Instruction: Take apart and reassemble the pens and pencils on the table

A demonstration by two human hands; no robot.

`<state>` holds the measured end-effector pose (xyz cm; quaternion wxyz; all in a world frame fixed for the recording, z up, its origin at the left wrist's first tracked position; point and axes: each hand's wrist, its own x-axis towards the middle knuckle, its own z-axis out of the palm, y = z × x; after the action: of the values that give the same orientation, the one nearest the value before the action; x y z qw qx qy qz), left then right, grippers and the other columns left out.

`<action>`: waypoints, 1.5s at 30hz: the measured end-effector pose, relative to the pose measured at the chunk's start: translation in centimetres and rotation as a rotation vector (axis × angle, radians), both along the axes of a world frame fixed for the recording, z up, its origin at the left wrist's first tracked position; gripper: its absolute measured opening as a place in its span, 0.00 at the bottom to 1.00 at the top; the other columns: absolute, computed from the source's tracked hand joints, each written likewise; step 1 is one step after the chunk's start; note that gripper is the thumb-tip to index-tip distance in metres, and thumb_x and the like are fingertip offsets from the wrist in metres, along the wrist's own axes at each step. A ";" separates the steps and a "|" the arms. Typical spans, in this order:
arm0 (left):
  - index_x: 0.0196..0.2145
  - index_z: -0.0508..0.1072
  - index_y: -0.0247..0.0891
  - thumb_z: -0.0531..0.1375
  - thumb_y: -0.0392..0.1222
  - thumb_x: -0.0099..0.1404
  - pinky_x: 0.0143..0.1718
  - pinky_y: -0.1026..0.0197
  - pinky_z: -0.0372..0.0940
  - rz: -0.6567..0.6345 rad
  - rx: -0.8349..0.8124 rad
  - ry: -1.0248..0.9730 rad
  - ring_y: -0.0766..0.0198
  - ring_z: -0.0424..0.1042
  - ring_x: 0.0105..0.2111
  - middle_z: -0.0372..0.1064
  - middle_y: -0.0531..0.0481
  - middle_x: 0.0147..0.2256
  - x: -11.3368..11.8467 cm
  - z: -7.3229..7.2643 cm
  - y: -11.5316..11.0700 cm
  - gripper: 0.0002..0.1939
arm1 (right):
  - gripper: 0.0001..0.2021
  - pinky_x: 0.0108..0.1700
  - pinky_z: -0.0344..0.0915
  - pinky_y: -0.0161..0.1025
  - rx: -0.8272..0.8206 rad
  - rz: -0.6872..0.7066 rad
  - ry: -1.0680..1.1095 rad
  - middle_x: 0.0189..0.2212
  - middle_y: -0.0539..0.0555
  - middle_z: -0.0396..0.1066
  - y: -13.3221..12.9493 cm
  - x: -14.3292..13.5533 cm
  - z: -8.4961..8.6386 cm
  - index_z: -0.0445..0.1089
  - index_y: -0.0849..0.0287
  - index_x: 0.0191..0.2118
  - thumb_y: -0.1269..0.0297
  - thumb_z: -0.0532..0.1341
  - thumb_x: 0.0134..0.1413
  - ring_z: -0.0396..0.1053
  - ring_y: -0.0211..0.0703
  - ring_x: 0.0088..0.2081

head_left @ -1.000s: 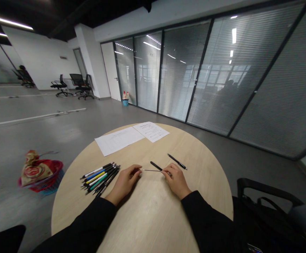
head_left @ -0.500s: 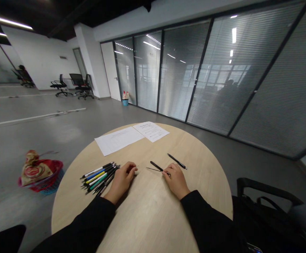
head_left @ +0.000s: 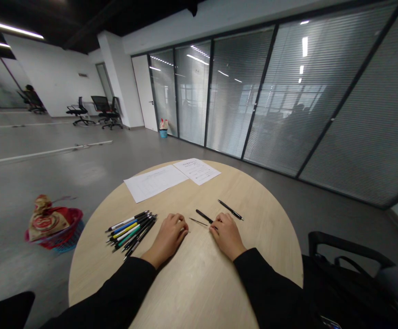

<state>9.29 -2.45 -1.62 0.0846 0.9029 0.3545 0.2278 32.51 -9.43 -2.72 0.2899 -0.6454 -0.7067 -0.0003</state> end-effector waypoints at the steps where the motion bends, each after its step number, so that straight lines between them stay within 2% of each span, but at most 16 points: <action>1: 0.35 0.75 0.40 0.58 0.38 0.69 0.48 0.50 0.62 0.004 0.003 0.001 0.53 0.63 0.46 0.68 0.45 0.43 0.0 0.0 0.0 0.06 | 0.05 0.47 0.61 0.43 -0.003 0.000 -0.002 0.37 0.55 0.69 0.0 0.0 0.0 0.77 0.57 0.33 0.69 0.64 0.60 0.63 0.48 0.43; 13: 0.40 0.75 0.41 0.57 0.43 0.69 0.48 0.48 0.62 0.020 0.005 -0.045 0.51 0.63 0.45 0.68 0.43 0.44 -0.3 0.3 0.2 0.08 | 0.03 0.47 0.63 0.43 0.022 0.025 0.100 0.36 0.56 0.70 0.0 0.2 -0.1 0.77 0.58 0.33 0.71 0.65 0.57 0.64 0.49 0.43; 18: 0.42 0.74 0.39 0.51 0.41 0.72 0.48 0.48 0.63 0.136 0.048 -0.108 0.52 0.65 0.43 0.69 0.43 0.43 -1.6 -0.2 1.2 0.12 | 0.06 0.48 0.63 0.42 0.064 -0.032 0.169 0.36 0.56 0.71 0.4 1.3 -0.5 0.76 0.59 0.35 0.71 0.61 0.61 0.66 0.48 0.43; 22: 0.40 0.74 0.38 0.50 0.37 0.70 0.46 0.49 0.63 0.241 0.041 -0.058 0.52 0.66 0.41 0.70 0.42 0.41 -2.3 -0.5 1.8 0.13 | 0.09 0.48 0.63 0.41 0.049 -0.111 0.190 0.35 0.56 0.72 0.6 2.3 -0.9 0.76 0.59 0.34 0.72 0.58 0.61 0.68 0.48 0.42; 26: 0.39 0.74 0.37 0.49 0.34 0.70 0.46 0.50 0.63 0.271 0.008 0.003 0.52 0.66 0.40 0.71 0.42 0.40 -2.2 -0.6 1.8 0.13 | 0.11 0.46 0.63 0.39 0.024 -0.149 0.202 0.36 0.56 0.73 0.6 2.8 -0.8 0.75 0.59 0.33 0.74 0.56 0.61 0.70 0.46 0.41; 31: 0.38 0.74 0.37 0.50 0.32 0.69 0.46 0.51 0.63 0.237 0.001 0.001 0.53 0.68 0.40 0.71 0.42 0.40 -2.2 -0.6 1.8 0.13 | 0.12 0.45 0.62 0.38 -0.019 -0.151 0.174 0.34 0.55 0.74 0.7 2.8 -1.0 0.74 0.58 0.32 0.74 0.55 0.62 0.71 0.45 0.39; 35: 0.41 0.74 0.37 0.49 0.33 0.69 0.48 0.50 0.63 0.196 0.006 -0.008 0.53 0.68 0.42 0.72 0.43 0.41 -2.1 -0.4 1.5 0.13 | 0.13 0.45 0.62 0.38 -0.037 -0.139 0.160 0.35 0.55 0.75 0.8 2.7 -1.1 0.75 0.59 0.34 0.74 0.54 0.64 0.71 0.45 0.39; 41: 0.54 0.72 0.38 0.52 0.43 0.71 0.55 0.47 0.62 0.065 0.005 0.020 0.51 0.66 0.51 0.71 0.40 0.52 -0.9 0.2 0.4 0.17 | 0.09 0.46 0.63 0.38 -0.050 -0.068 0.135 0.36 0.56 0.73 0.6 2.0 -1.0 0.76 0.57 0.37 0.70 0.58 0.62 0.70 0.46 0.41; 45: 0.61 0.67 0.40 0.53 0.49 0.72 0.59 0.42 0.58 0.007 0.033 0.123 0.46 0.61 0.58 0.65 0.40 0.61 0.1 -0.1 0.1 0.24 | 0.06 0.46 0.63 0.39 -0.069 -0.062 0.122 0.35 0.55 0.72 0.5 1.7 -0.9 0.76 0.57 0.37 0.70 0.61 0.60 0.70 0.47 0.42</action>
<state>9.35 -2.31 -1.68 0.0468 0.9153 0.3583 0.1780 34.24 -8.93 -3.65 0.3101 -0.6755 -0.6668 0.0544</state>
